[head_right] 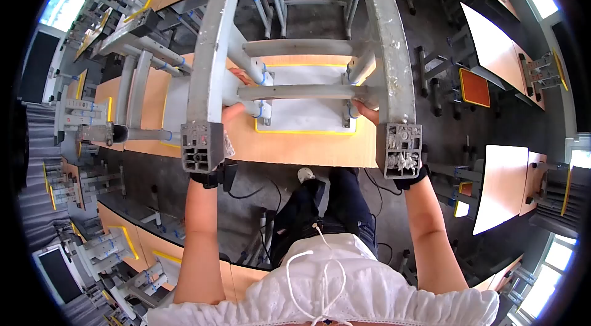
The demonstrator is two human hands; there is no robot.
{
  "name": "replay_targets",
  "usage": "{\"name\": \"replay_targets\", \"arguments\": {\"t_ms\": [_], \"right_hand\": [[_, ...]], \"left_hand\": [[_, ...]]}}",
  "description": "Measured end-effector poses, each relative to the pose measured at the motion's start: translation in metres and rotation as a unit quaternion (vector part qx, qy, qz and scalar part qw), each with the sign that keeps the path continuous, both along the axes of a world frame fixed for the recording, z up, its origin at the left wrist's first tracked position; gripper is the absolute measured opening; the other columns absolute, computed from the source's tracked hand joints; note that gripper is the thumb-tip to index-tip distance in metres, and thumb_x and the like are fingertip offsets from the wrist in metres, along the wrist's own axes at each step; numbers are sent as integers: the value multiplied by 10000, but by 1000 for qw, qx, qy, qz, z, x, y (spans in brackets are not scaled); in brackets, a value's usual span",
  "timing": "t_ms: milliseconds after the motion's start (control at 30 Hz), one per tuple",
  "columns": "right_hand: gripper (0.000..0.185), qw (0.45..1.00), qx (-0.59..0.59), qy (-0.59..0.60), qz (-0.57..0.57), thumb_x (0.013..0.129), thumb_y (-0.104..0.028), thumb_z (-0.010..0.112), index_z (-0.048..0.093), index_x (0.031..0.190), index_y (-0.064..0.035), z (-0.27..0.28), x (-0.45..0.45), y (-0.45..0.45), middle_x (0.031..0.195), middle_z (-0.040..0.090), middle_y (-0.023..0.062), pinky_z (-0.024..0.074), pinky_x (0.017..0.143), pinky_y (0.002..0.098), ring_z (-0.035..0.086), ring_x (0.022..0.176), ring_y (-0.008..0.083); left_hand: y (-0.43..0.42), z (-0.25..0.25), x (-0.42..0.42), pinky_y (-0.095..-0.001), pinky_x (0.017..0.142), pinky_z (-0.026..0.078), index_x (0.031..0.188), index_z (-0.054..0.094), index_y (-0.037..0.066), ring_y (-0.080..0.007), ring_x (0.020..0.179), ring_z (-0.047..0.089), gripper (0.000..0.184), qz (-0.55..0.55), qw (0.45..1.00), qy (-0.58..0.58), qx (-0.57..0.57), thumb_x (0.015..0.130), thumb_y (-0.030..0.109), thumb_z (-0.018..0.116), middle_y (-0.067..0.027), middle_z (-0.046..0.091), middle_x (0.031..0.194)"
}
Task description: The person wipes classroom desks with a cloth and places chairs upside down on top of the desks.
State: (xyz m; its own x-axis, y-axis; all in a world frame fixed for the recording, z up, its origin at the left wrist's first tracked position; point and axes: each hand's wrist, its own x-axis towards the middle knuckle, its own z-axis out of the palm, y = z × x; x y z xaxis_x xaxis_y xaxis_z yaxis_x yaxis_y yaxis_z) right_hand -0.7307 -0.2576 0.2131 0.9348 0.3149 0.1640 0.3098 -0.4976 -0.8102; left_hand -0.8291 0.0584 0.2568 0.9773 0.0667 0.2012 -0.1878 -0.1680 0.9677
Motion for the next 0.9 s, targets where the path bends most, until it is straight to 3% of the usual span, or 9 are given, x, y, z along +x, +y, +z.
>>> {"name": "replay_targets", "arguments": {"t_ms": [233, 300, 433, 600, 667, 733, 767, 800, 900], "right_hand": [[500, 998, -14, -39, -41, 704, -282, 725, 513, 1067, -11, 5, -9, 2, 955, 602, 118, 452, 788, 321, 566, 902, 210], [484, 999, -35, -29, -27, 713, -282, 715, 519, 1057, -3, 9, -8, -3, 949, 608, 123, 458, 778, 333, 576, 880, 213], [493, 996, -44, -83, -6, 721, -316, 705, 520, 1049, 3, 0, 7, -4, 956, 610, 122, 469, 772, 307, 579, 873, 195], [547, 961, -251, -99, -52, 720, -312, 709, 493, 1115, -3, -18, 9, -24, 1064, 561, 145, 447, 817, 337, 547, 955, 210], [559, 967, -164, -195, 23, 731, -254, 705, 458, 1178, -28, -42, 10, -36, 1091, 544, 143, 442, 811, 338, 536, 962, 211], [565, 967, -98, -234, 21, 741, -184, 697, 437, 1224, -50, -66, -3, -52, 1055, 542, 122, 446, 782, 320, 535, 921, 184], [559, 996, -41, -78, -28, 751, -148, 683, 427, 1238, -51, -51, -27, -50, 1002, 548, 104, 451, 760, 298, 538, 873, 153], [515, 992, -86, -70, -53, 760, -128, 668, 453, 1222, -52, -76, -31, -73, 927, 564, 76, 453, 724, 274, 545, 797, 133], [228, 993, -74, 51, -76, 769, -92, 635, 592, 980, -19, -78, -84, -91, 904, 598, 103, 464, 684, 286, 594, 742, 178]], "left_hand": [[3, 10, 6, -287, 935, 342, 1288, 376, 46, -160, 1051, 474, 544, -4, 1000, 5, -10, 776, 69, 558, -55, 499, 1148], [-6, 12, 4, -285, 820, 407, 1151, 502, 50, -178, 931, 518, 523, 54, 998, -27, -2, 636, -15, 559, -60, 559, 988], [-2, -2, 6, -309, 878, 364, 1191, 446, 26, -206, 1024, 451, 552, 43, 999, -24, -9, 658, 37, 588, -98, 498, 1082], [8, -45, 5, -339, 950, 310, 1242, 377, -4, -241, 1140, 368, 617, 65, 997, -27, -14, 687, 102, 624, -146, 422, 1200], [18, -86, 3, -352, 979, 288, 1262, 349, -15, -254, 1186, 334, 650, 93, 996, -12, -9, 698, 128, 638, -164, 391, 1247], [35, -140, -18, -364, 1008, 267, 1283, 321, -27, -268, 1232, 301, 686, 159, 987, 18, 13, 710, 154, 652, -183, 361, 1295], [46, -167, -35, -370, 1022, 256, 1293, 307, -33, -275, 1256, 284, 705, 207, 977, 38, 32, 716, 167, 659, -193, 345, 1318], [54, -182, -60, -372, 1018, 265, 1286, 304, -53, -284, 1247, 301, 705, 292, 953, 46, 68, 714, 162, 655, -209, 348, 1312], [80, -211, -125, -344, 968, 323, 1236, 375, -57, -256, 1123, 444, 636, 509, 852, 109, 64, 689, 119, 647, -164, 415, 1260]]}}
